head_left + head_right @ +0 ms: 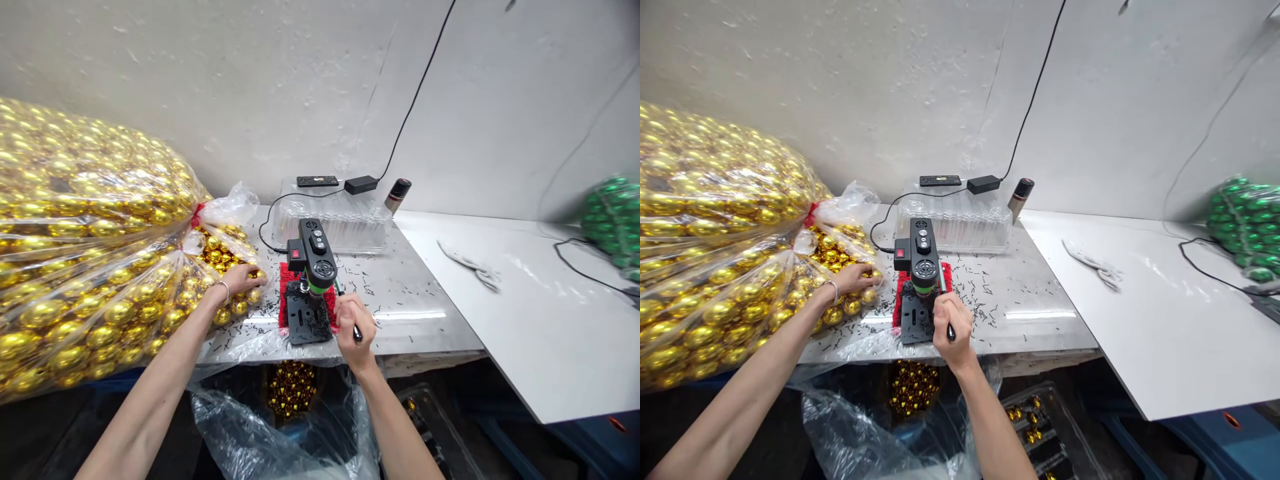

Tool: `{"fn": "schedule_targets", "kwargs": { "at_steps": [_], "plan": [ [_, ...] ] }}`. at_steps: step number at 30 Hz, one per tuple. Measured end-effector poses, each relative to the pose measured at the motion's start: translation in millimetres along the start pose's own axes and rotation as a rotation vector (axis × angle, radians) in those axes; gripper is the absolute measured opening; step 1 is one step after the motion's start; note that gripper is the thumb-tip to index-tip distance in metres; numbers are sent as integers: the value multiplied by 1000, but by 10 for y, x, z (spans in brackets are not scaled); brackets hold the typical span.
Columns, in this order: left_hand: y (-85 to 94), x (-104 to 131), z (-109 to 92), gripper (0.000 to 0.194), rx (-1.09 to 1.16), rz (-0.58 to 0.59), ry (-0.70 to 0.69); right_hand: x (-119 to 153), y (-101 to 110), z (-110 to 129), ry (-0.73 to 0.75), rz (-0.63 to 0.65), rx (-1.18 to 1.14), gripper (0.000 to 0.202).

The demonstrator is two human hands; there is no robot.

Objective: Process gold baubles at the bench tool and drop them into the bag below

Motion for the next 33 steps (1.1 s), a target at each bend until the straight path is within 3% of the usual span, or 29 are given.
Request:
{"fn": "schedule_targets", "kwargs": {
  "at_steps": [4,7,10,14,19,25,29,33],
  "plan": [
    [159,50,22,35,374,-135,191,7,8,-12,-1,22,15,26],
    [306,183,95,32,882,-268,383,8,9,-10,9,36,23,26],
    [417,407,151,28,1384,-376,537,7,10,-1,11,22,16,28],
    [431,775,111,25,1688,-404,693,13,8,-1,-5,6,21,29],
    [245,1094,-219,31,1821,-239,726,19,13,-6,-8,23,28,29],
    [-179,1276,-633,29,1836,-94,840,11,18,-1,-19,25,29,29],
    [-456,1248,-800,34,1743,-116,780,-2,10,3,-13,30,28,28],
    [-671,1110,-886,44,1486,-220,679,-22,12,7,-4,18,21,28]
  ]
}}
Point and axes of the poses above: each hand's wrist, its own x-axis away from the middle knuckle, its own y-axis out of the back of the hand, z = x × y, the point moved 5 cm from there along -x, towards the middle knuckle, and after that the axes turned 11 degrees about -z, right-handed, at the moved point
